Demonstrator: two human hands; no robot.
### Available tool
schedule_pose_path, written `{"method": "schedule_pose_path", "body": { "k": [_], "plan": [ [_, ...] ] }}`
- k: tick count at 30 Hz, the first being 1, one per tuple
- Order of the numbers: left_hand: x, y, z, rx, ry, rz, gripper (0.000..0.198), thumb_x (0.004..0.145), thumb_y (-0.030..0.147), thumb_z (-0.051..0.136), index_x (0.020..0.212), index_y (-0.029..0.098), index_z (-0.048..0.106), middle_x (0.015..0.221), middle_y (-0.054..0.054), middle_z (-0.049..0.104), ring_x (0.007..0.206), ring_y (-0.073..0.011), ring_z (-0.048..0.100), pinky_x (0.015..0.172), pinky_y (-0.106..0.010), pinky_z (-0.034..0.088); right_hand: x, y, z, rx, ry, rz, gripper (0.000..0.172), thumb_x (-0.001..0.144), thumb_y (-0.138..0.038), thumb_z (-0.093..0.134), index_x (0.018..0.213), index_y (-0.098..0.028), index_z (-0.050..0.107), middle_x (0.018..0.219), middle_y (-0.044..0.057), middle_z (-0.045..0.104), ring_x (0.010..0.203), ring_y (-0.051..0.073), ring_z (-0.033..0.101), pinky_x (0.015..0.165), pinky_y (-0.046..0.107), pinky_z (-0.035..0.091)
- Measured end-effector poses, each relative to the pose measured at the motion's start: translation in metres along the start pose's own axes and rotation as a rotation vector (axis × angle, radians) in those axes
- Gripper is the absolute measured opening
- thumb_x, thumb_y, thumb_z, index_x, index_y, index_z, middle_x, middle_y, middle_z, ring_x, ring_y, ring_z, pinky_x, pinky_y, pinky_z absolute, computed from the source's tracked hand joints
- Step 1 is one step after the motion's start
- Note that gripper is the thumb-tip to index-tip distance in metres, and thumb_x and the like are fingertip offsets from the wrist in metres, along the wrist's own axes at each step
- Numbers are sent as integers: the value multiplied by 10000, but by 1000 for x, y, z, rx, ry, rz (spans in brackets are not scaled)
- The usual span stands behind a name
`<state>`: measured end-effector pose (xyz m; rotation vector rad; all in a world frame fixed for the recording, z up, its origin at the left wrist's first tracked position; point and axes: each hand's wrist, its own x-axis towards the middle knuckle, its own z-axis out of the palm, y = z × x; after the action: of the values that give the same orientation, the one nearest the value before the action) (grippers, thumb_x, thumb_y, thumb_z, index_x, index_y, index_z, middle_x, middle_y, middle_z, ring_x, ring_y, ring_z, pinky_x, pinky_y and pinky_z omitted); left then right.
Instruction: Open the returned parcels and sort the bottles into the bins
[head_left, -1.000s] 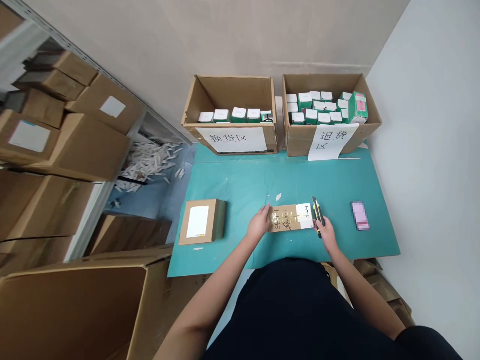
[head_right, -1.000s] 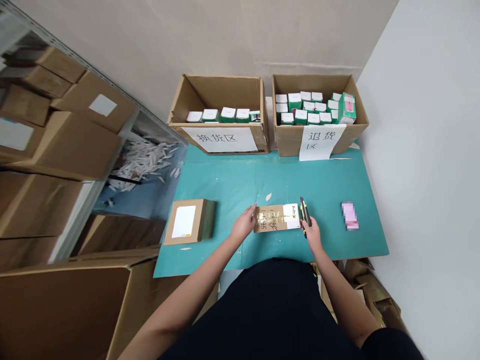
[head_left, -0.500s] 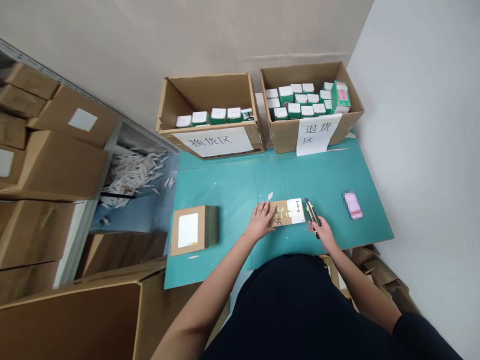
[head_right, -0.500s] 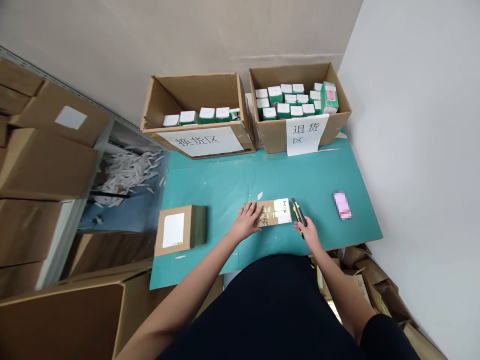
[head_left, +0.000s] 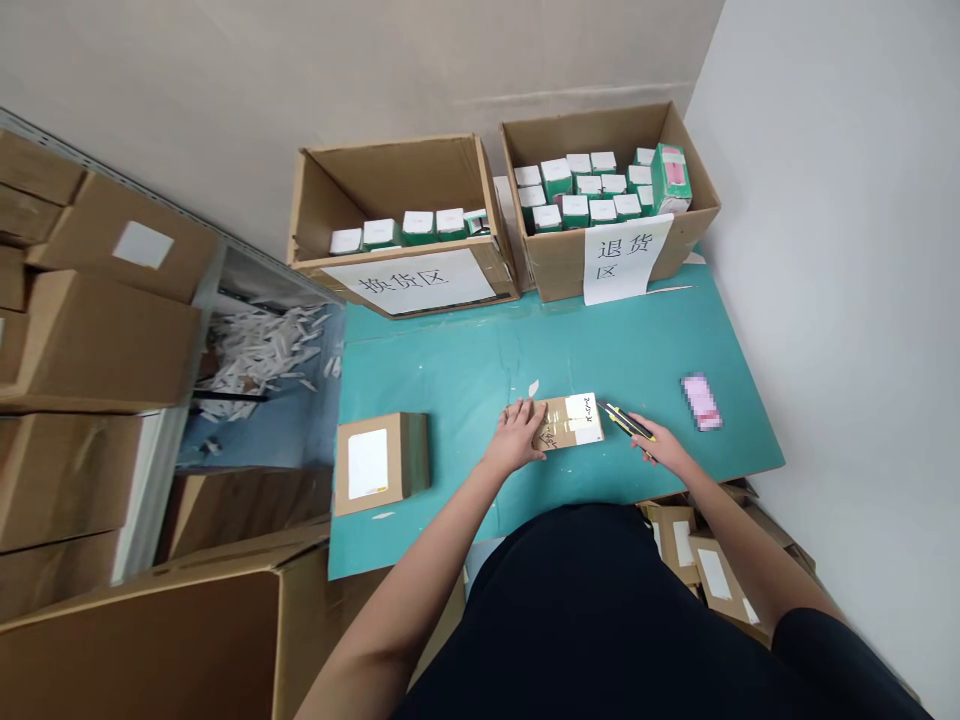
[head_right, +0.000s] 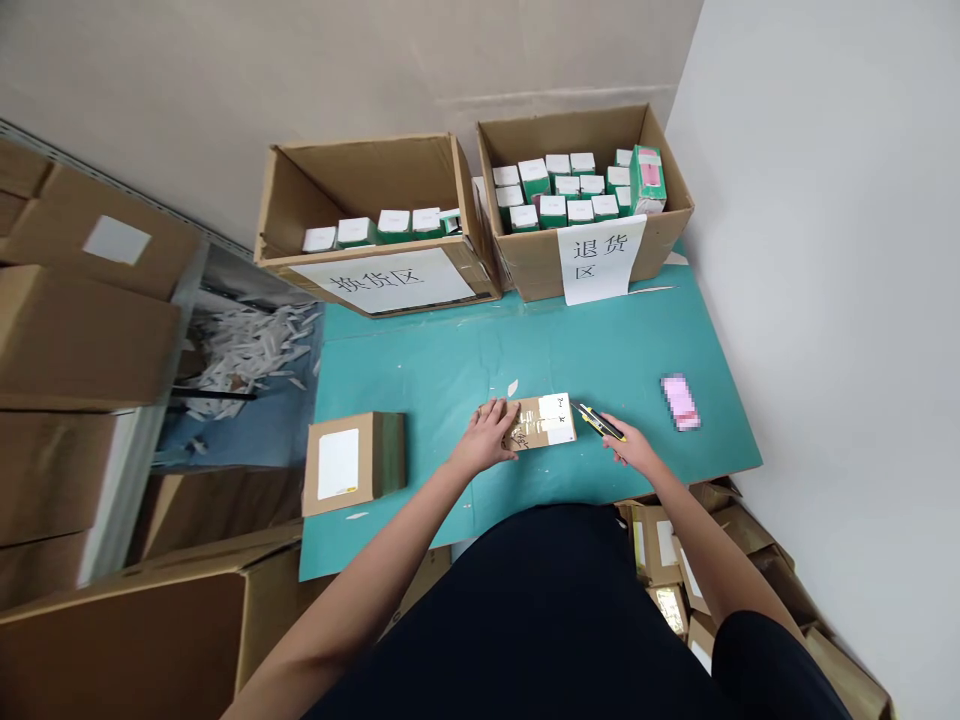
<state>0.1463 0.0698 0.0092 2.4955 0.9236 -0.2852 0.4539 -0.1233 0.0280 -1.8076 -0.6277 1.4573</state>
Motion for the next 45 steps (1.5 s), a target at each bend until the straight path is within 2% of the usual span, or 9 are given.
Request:
{"method": "schedule_pose_path", "body": {
  "k": [11,20,28,38,45],
  "plan": [
    [-4,-6,3,-46,9,8,1162,686,518,855,1620,288,204,1678,-172,226,1557,-423,131,1229,-602,173,-2,5,5,28,-7,12,745,793,-356,682,1512,-298,496,775,-22,719,444,101,546,345,199,395],
    [-5,-8,4,-85,25,16,1147,679,498,867,1614,277,239,1664,-168,254,1548,-418,163,1231,-598,178,-6,11,17,67,15,40,779,785,-401,676,1527,-279,475,768,-21,698,443,106,539,343,208,393],
    [-6,-7,8,-102,83,32,1098,692,492,848,1601,241,287,1629,-185,299,1519,-430,216,1229,-602,175,-19,8,13,54,-23,54,765,791,-385,675,1522,-264,484,733,-39,654,444,92,514,349,194,384],
    [-6,-15,22,-148,147,88,1071,701,504,824,1595,241,297,1594,-178,313,1500,-432,223,1222,-614,162,-38,9,11,-76,-90,118,728,865,-336,603,1564,-286,410,739,-45,626,445,75,487,378,184,381],
    [-6,-19,22,-152,129,120,1074,711,475,824,1606,258,271,1621,-179,294,1508,-450,214,1211,-628,183,-50,14,5,-43,-72,138,708,867,-353,602,1550,-278,435,733,-44,624,434,71,462,372,182,370]
  ]
}}
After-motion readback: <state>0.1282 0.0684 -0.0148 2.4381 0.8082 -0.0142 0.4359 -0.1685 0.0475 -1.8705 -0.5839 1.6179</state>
